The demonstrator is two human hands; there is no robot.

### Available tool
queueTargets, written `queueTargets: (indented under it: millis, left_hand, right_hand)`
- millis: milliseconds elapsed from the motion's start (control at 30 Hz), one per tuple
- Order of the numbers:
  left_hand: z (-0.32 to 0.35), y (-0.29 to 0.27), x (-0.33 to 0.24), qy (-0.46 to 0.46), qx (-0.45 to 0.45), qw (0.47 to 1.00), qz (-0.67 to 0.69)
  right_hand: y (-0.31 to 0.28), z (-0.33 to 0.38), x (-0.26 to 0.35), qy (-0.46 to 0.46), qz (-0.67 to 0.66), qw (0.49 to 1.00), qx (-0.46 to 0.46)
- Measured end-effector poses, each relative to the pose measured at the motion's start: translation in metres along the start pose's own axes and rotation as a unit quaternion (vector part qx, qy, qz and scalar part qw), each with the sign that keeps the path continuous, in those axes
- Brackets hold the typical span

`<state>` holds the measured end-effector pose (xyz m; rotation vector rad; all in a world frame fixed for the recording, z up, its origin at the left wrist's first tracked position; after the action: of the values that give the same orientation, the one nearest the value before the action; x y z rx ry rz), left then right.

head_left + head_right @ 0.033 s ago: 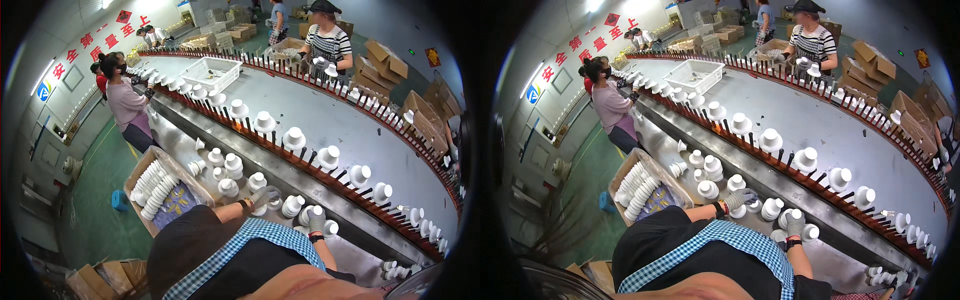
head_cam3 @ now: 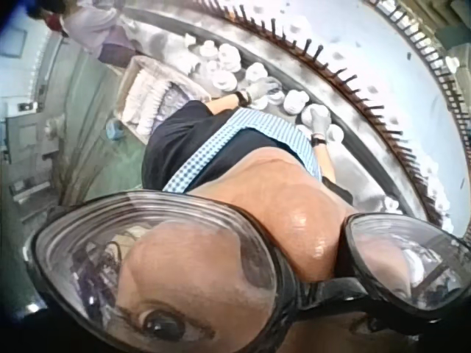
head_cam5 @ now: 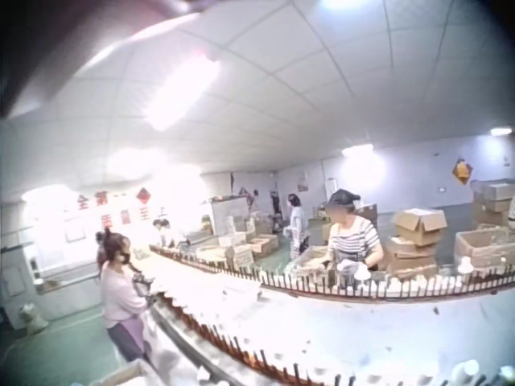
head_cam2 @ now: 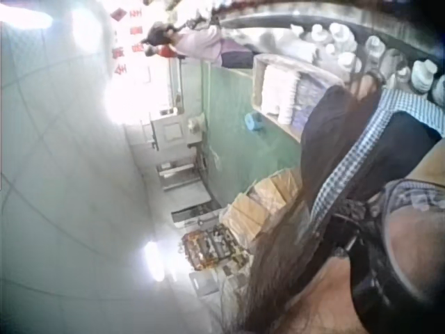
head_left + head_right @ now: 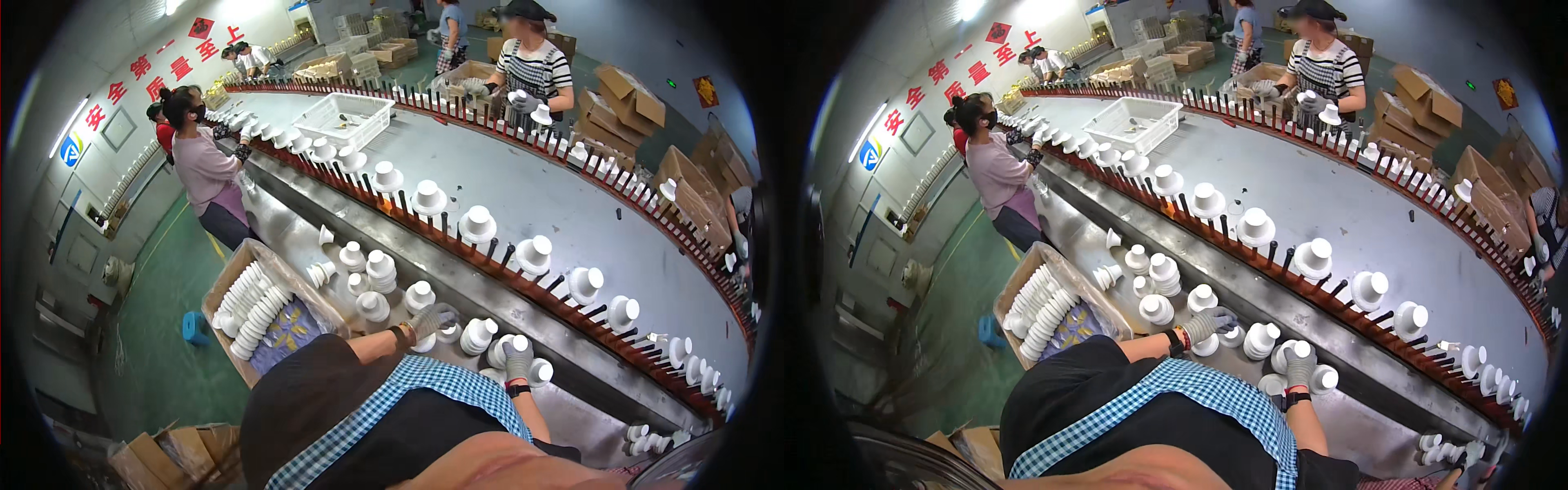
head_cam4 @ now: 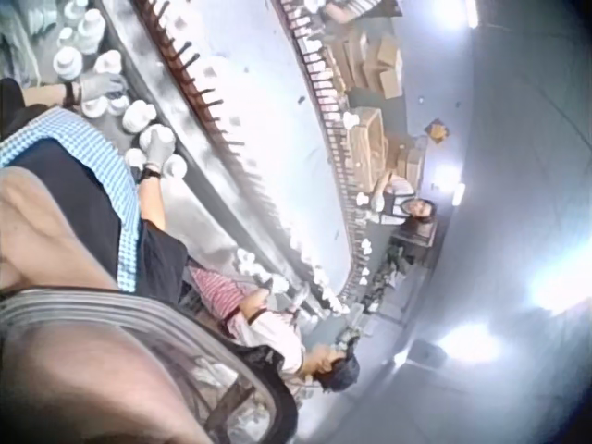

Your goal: Removing white items from a conveyor belt, inspecting them, and stacking them into crates in a manufacturing facility.

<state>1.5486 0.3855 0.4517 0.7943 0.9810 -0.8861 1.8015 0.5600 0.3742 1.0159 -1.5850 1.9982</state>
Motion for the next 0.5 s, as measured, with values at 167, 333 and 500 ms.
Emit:
queueTargets:
  millis: [167,333,500]
  left_hand:
    - [-0.007,0.028,-0.011,0.022,0.026,0.997,-0.072]
    - [-0.005,0.086,-0.061,0.239,0.059,0.901,-0.357]
    - [-0.048,0.137,-0.068,0.107,0.155,0.977,-0.098]
  right_hand:
    - [-0.038,0.024,-0.011,-0.039,-0.218,0.975,0.003]
    - [-0.091,0.048,-0.003,-0.040,-0.312,0.949,0.015]
    - [-0.129,0.038,-0.034,0.031,-0.386,0.919,-0.073]
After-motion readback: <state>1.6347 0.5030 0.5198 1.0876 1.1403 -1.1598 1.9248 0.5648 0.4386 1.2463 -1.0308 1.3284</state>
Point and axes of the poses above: each hand's wrist, its own z-axis away from the middle knuckle, its own y-axis out of the palm, x = y × z, the point moved 7 cm from there along -z, towards the middle knuckle, and after that the axes turned 1 degree about -x, right-handed, at the moved point
